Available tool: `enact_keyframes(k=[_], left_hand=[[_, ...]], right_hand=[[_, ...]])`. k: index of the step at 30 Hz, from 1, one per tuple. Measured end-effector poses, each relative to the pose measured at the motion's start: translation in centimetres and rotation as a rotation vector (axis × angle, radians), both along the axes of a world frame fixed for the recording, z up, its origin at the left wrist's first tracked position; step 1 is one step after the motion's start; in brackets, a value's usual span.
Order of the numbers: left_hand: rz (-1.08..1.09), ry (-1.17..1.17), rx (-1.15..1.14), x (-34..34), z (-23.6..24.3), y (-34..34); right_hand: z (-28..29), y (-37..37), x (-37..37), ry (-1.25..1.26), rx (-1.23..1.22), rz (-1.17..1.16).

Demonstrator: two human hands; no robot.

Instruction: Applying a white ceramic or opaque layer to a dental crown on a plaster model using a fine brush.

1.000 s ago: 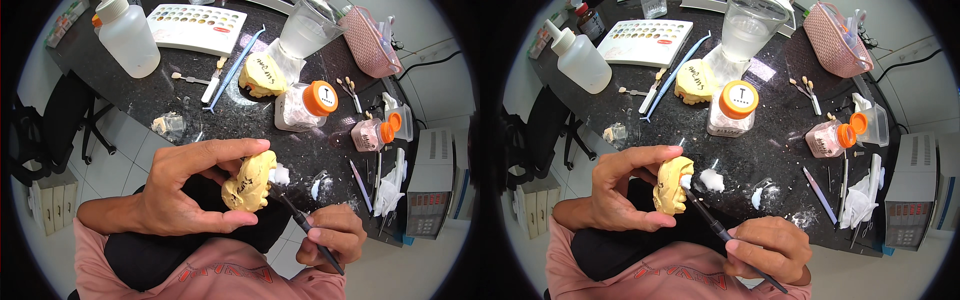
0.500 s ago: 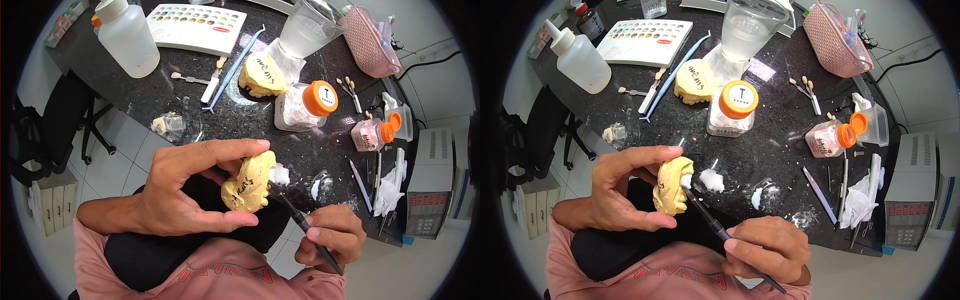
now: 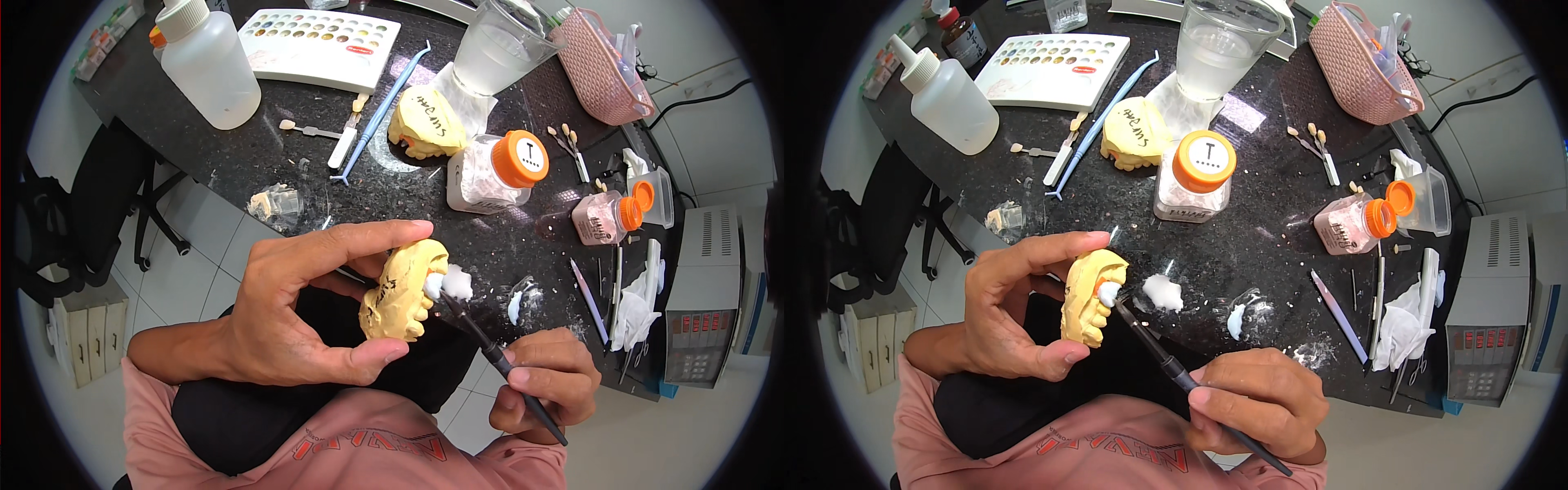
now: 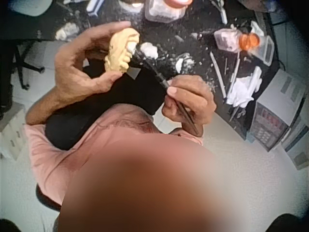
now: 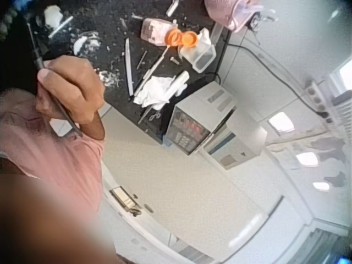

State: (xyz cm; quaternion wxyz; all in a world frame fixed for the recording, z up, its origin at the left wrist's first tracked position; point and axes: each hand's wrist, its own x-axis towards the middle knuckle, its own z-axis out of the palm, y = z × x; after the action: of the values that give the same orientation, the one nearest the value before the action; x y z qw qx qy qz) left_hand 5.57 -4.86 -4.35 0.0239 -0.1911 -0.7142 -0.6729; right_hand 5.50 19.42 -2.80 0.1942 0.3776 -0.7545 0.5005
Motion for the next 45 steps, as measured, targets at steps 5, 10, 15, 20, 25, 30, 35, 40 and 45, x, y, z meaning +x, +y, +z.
enact_keyframes(k=[5,10,15,20,25,30,35,40,45], left_hand=[[0.002,0.005,-0.009,0.1,-0.1,0.0],[0.001,0.021,-0.023,0.0,0.0,-0.1],[0.001,0.025,-0.026,0.1,-0.2,0.0],[-0.018,-0.007,0.020,0.1,-0.2,0.0],[0.023,-0.152,0.152,0.4,-0.2,0.3],[0.127,-0.184,0.332,1.3,-0.4,1.0],[0.084,-0.228,0.301,1.2,-0.3,0.5],[0.059,-0.177,0.254,0.9,-0.3,0.5],[0.064,-0.193,0.243,0.8,-0.2,0.6]], right_hand=[[-0.1,0.0,-0.1,0.001,-0.004,0.015],[-0.3,0.0,0.0,0.002,-0.027,0.035],[-0.4,0.3,0.1,0.011,-0.023,0.050],[0.1,1.5,0.8,-0.166,-0.152,-0.038],[1.1,2.4,0.1,-0.512,-0.165,-0.083],[0.5,2.2,-0.5,-0.644,-0.229,-0.102],[0.6,2.0,-0.4,-0.625,-0.192,-0.137],[0.7,2.1,-0.4,-0.619,-0.071,-0.111],[0.6,2.1,-0.3,-0.623,-0.157,-0.148]])
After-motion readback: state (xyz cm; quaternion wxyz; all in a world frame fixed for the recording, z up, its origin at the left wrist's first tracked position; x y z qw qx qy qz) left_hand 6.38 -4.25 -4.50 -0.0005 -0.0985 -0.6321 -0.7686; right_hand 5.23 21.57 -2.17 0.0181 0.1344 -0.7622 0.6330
